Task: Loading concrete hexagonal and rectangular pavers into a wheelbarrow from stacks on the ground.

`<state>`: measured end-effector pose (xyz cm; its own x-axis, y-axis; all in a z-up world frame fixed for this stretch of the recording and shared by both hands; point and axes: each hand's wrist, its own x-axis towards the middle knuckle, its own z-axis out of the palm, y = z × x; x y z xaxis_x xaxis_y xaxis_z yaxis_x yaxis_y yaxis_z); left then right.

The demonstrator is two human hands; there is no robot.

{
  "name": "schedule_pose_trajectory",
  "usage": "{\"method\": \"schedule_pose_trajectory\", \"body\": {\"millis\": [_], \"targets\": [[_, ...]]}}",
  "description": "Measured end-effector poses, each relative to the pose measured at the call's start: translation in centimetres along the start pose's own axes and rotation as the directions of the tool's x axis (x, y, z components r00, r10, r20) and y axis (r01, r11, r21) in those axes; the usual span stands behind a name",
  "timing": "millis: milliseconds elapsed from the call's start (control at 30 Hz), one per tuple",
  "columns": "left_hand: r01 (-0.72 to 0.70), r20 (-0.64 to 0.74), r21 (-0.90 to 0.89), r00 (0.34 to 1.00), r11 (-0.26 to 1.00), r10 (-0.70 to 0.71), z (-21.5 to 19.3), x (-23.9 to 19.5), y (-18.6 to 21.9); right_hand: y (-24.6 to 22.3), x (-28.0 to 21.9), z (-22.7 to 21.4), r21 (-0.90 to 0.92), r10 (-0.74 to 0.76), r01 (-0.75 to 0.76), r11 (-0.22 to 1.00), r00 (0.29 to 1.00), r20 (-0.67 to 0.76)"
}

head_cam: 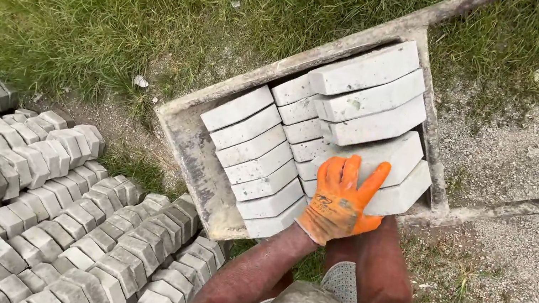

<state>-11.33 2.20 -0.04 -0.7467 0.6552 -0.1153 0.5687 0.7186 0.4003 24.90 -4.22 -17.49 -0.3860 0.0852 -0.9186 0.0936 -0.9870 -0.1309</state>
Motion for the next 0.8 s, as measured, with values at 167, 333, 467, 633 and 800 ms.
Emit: {"method": "schedule_pose_trajectory", "body": {"millis": [167, 333, 467, 633, 800], "targets": [[0.083, -0.134, -0.058, 0.987, 0.995, -0.09, -10.8, -3.6, 4.6, -4.0, -2.9, -1.5, -0.149, 0.03, -0.016, 0.989, 0.995, 0.095], [0.361, -0.018, -0.301, 0.923, 0.883, -0.384, -17.9, -11.2, 5.5, -12.2, -0.3, 1.2, -0.399, 0.128, -0.008, 0.917, 0.953, 0.274], [0.548, 0.085, -0.632, 0.751, 0.548, -0.654, -14.0, -19.5, 0.7, -16.5, 6.1, 8.9, -0.609, 0.255, 0.055, 0.791, 0.875, 0.411], [0.295, 0.115, -0.953, 0.58, 0.076, -0.807, -8.2, -31.6, -0.9, -13.7, 0.0, 24.8, -0.808, 0.423, 0.14, 0.572, 0.794, 0.437], [-0.179, 0.057, -0.975, 0.36, -0.128, -0.931, -1.5, -42.0, -0.8, -6.1, -15.4, 30.3, -0.928, 0.646, 0.273, 0.254, 0.666, 0.373]]}}
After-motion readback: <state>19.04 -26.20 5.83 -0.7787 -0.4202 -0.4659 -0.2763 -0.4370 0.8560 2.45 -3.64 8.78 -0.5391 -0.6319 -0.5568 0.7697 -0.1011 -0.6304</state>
